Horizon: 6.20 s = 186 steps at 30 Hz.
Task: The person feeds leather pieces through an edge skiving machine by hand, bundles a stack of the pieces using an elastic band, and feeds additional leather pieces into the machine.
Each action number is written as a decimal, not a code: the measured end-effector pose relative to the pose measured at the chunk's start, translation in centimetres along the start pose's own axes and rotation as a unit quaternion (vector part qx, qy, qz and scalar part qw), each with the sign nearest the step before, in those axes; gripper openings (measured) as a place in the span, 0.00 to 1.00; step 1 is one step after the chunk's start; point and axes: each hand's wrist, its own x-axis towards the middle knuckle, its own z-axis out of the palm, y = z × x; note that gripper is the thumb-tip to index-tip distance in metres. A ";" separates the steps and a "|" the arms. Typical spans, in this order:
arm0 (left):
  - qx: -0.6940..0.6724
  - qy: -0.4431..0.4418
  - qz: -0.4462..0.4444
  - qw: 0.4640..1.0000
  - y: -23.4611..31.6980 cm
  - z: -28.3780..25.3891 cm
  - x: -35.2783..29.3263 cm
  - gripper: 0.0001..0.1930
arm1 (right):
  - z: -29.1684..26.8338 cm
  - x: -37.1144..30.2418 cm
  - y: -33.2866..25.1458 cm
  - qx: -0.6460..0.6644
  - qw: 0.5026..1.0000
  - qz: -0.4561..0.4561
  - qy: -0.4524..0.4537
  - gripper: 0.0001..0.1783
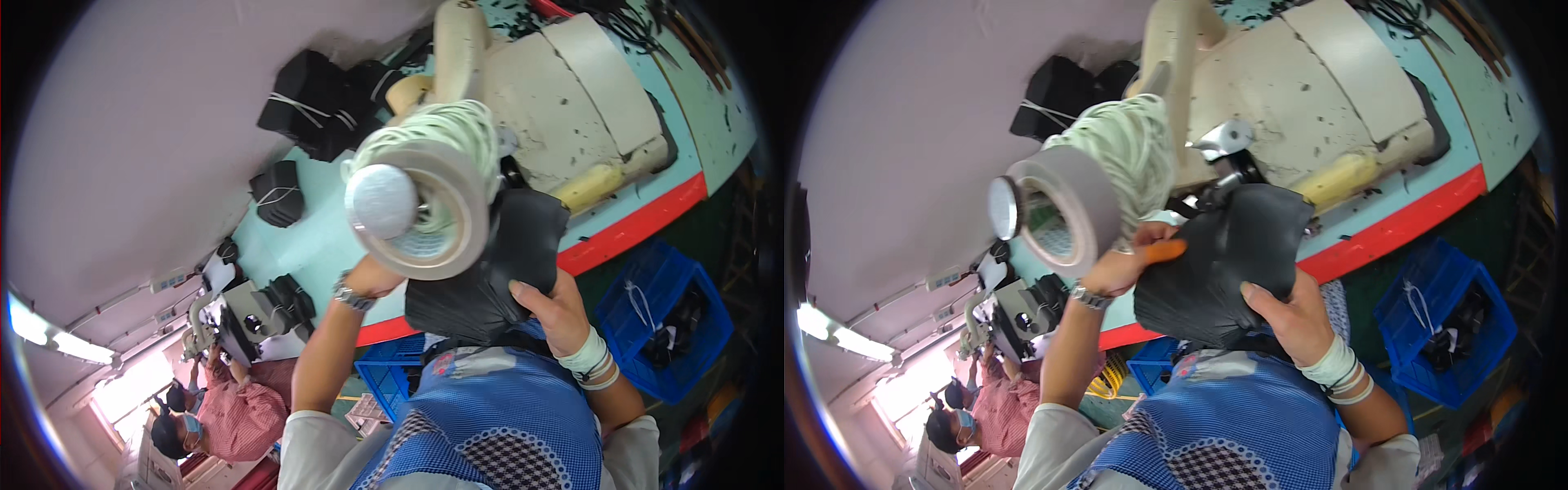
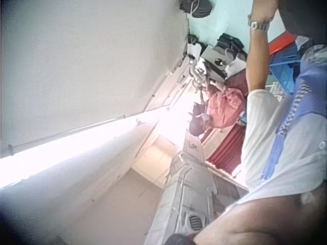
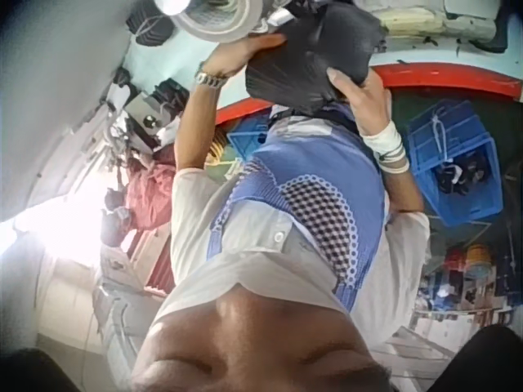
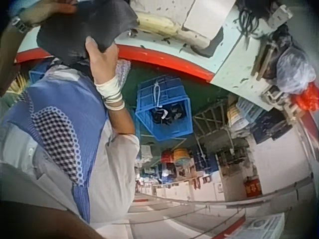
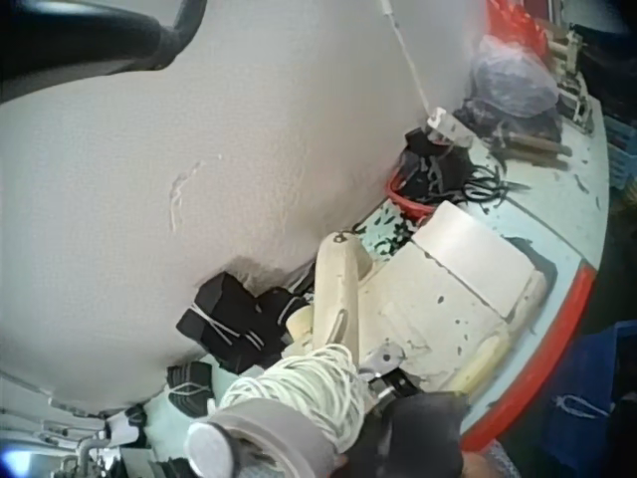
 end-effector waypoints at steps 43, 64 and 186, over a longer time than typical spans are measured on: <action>0.098 0.035 0.021 0.994 4.1 2.0 -0.6 0.14 | 0.1 -0.4 0.2 -0.051 0.989 -0.120 0.068 0.15; 0.125 0.018 0.009 0.992 3.0 1.3 -0.7 0.12 | 0.2 -0.3 0.3 -0.045 0.989 -0.113 0.086 0.21; -0.230 -0.100 0.271 0.929 -2.1 13.5 -6.3 0.33 | -3.0 -2.4 0.4 -0.037 0.909 0.186 -0.373 0.39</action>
